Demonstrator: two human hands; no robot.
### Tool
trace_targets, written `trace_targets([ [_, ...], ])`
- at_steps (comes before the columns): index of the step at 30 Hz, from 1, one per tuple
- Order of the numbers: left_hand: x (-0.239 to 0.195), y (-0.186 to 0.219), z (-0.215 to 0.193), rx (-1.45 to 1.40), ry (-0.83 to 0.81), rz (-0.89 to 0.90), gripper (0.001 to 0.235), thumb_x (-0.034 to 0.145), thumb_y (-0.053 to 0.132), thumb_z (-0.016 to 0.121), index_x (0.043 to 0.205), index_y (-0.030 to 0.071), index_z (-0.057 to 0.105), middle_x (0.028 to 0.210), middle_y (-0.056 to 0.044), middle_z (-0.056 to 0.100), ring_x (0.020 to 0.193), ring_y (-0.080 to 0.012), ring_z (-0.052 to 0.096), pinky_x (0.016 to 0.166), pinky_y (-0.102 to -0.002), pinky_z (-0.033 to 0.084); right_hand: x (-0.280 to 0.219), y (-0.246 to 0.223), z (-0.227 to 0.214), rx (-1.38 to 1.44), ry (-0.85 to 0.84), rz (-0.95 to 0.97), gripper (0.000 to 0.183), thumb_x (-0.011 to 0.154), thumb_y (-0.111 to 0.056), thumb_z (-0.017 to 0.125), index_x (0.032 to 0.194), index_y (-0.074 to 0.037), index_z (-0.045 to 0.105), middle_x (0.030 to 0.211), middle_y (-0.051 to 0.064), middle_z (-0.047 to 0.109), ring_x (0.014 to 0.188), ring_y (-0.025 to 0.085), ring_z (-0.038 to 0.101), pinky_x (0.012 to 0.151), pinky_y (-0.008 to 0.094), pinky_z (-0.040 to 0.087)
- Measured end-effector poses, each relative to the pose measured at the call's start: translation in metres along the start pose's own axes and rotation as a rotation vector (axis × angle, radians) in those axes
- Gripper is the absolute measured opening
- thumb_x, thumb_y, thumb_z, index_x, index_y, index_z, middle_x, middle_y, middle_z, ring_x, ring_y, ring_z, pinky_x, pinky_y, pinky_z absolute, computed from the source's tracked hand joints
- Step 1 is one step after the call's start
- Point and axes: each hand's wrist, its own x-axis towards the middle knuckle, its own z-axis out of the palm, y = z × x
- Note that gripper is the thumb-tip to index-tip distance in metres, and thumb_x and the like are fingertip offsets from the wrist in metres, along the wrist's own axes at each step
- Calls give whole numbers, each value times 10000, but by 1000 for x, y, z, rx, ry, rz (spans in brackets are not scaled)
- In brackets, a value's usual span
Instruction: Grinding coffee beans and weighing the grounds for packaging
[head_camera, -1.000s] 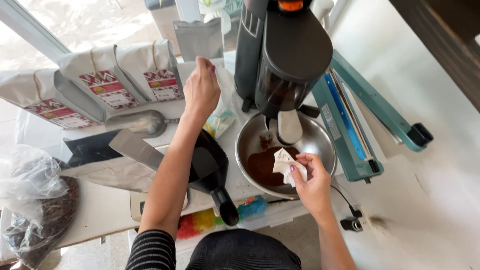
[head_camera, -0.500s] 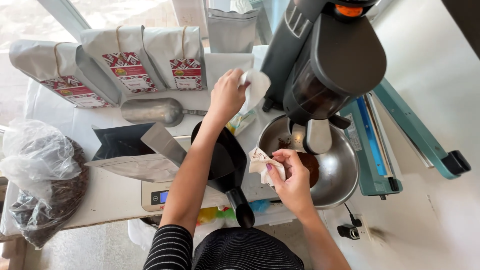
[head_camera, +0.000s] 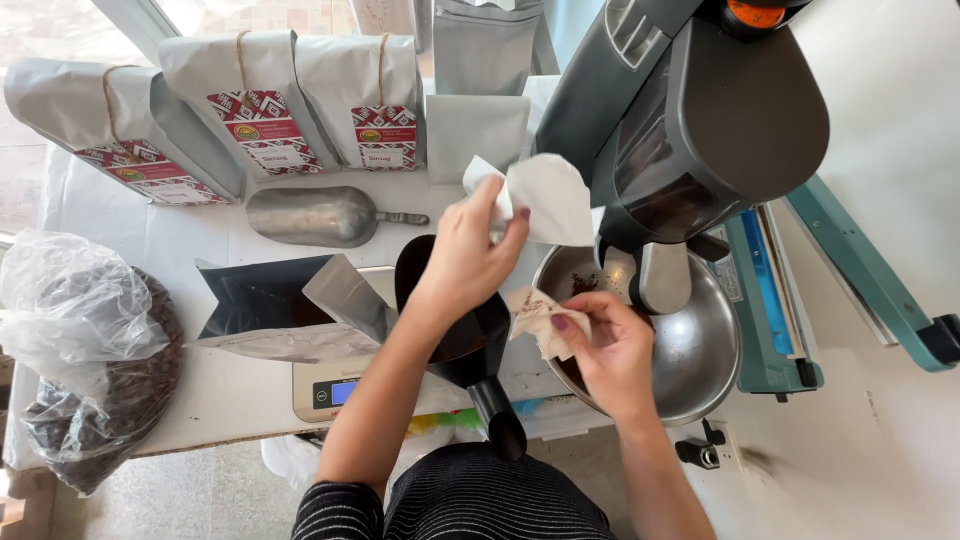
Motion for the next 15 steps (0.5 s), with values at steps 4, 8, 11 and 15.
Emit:
trace_targets([
  [4, -18, -24, 0, -415, -59, -276, 123, 912, 175, 649, 987, 79, 632, 762, -110, 683, 788, -136, 637, 643, -397, 578, 10, -5, 0, 149, 18, -24, 187, 845, -21, 826, 942, 28, 674, 949, 171, 751, 893, 149, 705, 825, 273, 564],
  [8, -54, -50, 27, -1000, -67, -627, 326, 963, 146, 627, 1285, 94, 630, 987, -86, 738, 816, -217, 757, 655, -446, 659, 20, -27, 8, 32, -18, -92, 156, 873, -129, 807, 884, -45, 675, 1271, 150, 646, 1083, 151, 558, 873, 221, 440],
  [11, -70, -58, 24, -1124, -51, -752, 391, 921, 132, 675, 1304, 68, 627, 977, -153, 740, 771, -307, 770, 613, -508, 645, 23, -21, 12, 18, -107, -49, 175, 880, -165, 788, 877, -49, 657, 1510, 175, 526, 1371, 231, 464, 1134, 380, 340],
  [15, -90, -76, 33, -1280, 39, -790, 390, 912, 110, 683, 1283, 20, 608, 979, -204, 722, 781, -344, 762, 624, -517, 648, 16, -2, 23, 324, -197, 161, 195, 810, -22, 818, 828, -10, 624, 1201, 151, 649, 1091, 162, 589, 962, 332, 472],
])
